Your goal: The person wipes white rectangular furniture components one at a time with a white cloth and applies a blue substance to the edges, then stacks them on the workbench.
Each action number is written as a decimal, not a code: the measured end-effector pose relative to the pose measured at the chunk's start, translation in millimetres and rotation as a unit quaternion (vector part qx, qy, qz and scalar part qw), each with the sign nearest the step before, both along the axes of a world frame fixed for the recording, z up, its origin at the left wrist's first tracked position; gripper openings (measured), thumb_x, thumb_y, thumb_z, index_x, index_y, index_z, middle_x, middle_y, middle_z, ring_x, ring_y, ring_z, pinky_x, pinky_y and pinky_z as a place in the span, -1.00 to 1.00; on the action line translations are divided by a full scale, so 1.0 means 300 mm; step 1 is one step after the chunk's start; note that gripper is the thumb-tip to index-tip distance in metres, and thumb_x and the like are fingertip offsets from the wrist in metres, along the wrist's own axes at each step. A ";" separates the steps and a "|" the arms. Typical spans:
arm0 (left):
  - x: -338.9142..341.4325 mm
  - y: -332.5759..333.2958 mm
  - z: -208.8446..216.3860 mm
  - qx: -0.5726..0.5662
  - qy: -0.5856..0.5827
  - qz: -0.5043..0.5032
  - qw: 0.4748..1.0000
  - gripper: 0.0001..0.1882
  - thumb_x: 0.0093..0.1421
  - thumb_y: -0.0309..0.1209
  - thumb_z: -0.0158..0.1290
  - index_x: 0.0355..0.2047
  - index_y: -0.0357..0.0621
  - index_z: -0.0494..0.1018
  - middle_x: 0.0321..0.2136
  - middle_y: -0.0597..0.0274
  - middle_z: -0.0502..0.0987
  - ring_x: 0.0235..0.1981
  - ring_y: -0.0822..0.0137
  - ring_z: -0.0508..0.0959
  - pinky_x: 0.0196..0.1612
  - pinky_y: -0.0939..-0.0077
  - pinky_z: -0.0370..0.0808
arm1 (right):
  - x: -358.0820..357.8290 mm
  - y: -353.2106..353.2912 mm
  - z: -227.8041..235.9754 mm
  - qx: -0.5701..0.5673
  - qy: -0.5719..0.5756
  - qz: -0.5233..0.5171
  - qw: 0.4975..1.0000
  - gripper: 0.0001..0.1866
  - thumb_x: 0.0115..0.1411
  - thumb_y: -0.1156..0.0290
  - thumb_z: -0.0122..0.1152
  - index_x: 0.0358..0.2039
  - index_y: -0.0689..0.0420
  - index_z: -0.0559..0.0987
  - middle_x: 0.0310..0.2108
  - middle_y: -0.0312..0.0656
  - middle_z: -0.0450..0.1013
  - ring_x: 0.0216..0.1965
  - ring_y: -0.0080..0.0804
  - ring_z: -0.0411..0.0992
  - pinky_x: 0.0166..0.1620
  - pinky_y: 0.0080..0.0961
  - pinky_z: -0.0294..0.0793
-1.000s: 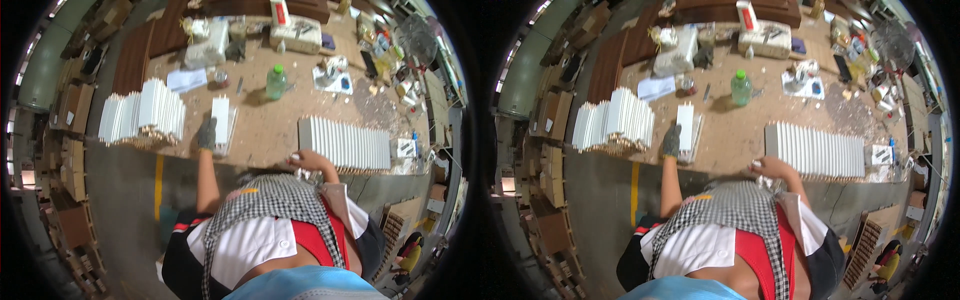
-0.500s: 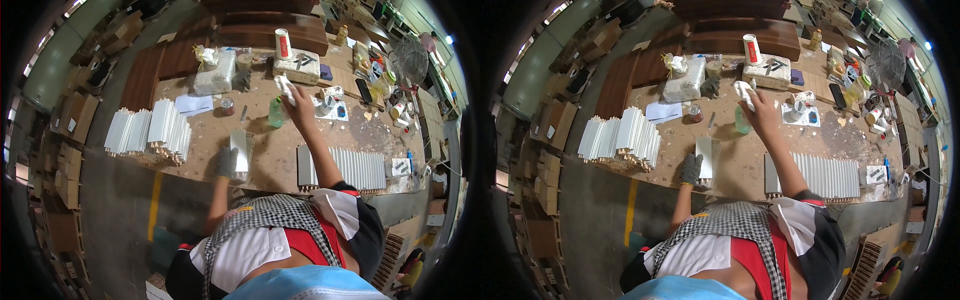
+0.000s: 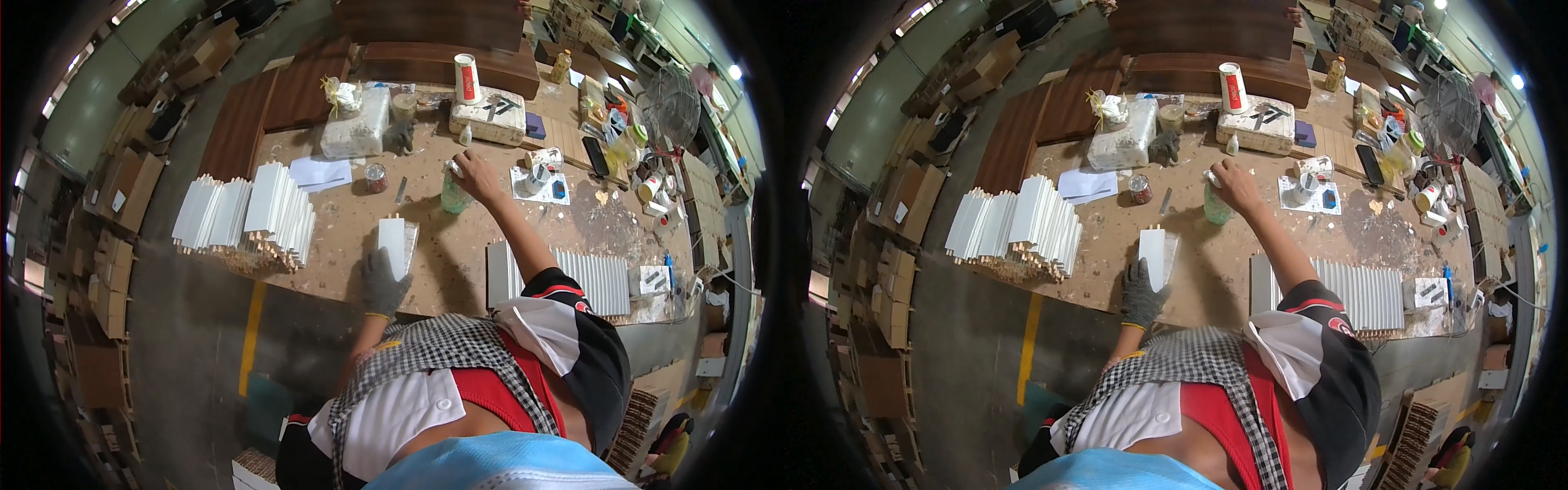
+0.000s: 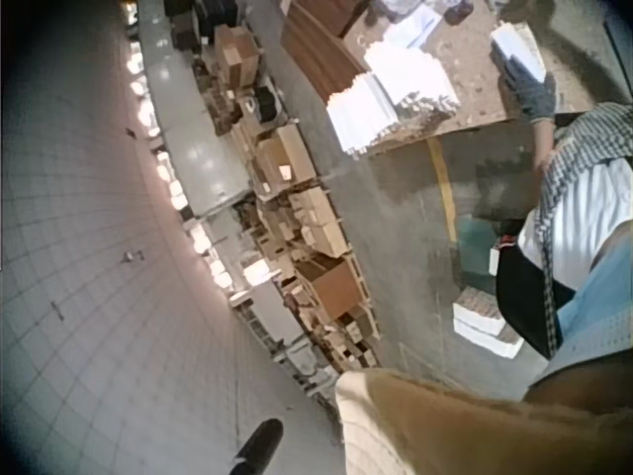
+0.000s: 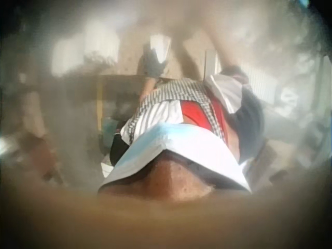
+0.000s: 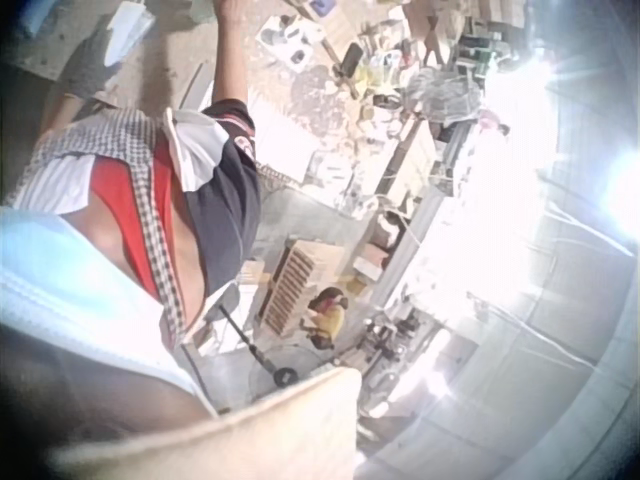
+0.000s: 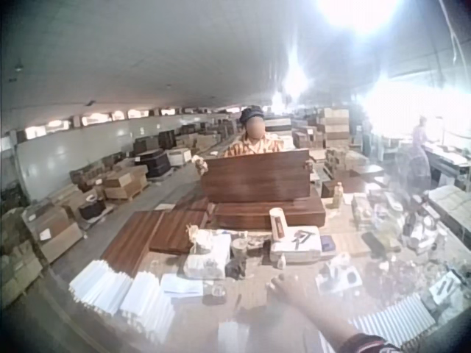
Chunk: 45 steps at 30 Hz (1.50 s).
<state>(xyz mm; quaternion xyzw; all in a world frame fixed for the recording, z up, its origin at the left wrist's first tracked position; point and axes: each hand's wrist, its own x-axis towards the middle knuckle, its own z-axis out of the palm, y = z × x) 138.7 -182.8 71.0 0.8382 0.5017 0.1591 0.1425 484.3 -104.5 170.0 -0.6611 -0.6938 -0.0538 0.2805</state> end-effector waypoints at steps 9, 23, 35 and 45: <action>-0.061 0.006 0.048 -0.064 -0.170 -0.094 0.979 -0.16 0.05 -0.14 0.28 0.27 -0.20 0.21 0.26 -0.21 0.21 0.28 -0.15 0.21 0.28 0.03 0.20 | 0.148 -0.215 -0.182 0.135 0.832 -0.115 0.526 -0.66 0.22 0.27 0.20 -0.05 0.17 0.55 -0.28 -0.22 0.57 -0.29 -0.38 0.56 -0.25 -0.47 0.58; -0.103 -0.115 -0.013 -0.228 -0.428 0.132 0.864 -0.18 0.04 -0.48 0.30 0.28 -0.28 0.17 0.09 -0.15 0.36 0.04 0.15 0.44 -0.03 0.31 0.52 | 0.052 0.029 -0.031 0.034 -0.007 -0.052 0.998 -0.68 0.02 0.35 0.35 -0.23 0.08 0.47 -0.31 -0.06 0.39 -0.28 0.08 0.44 -0.24 -0.11 0.46; -0.082 -0.086 0.022 -0.321 -0.463 0.147 0.813 -0.20 0.03 -0.51 0.29 0.24 -0.30 0.12 0.00 0.08 0.40 -0.06 0.24 0.46 -0.06 0.36 0.53 | -0.552 -0.215 -0.046 -0.082 0.201 0.221 0.951 -0.32 0.02 0.10 0.45 0.13 0.03 0.45 0.03 0.05 0.43 0.08 0.00 0.39 0.12 -0.17 0.36; -0.078 -0.051 -0.065 -0.123 -0.353 0.153 0.915 -0.19 -0.09 -0.21 0.42 0.10 -0.32 0.32 -0.05 -0.10 0.49 -0.02 0.11 0.49 0.05 0.23 0.44 | -0.195 0.080 -0.426 -0.354 0.016 -0.068 0.933 -0.56 0.08 0.11 0.29 -0.14 0.18 0.59 -0.25 0.04 0.56 -0.21 -0.09 0.54 -0.15 -0.18 0.53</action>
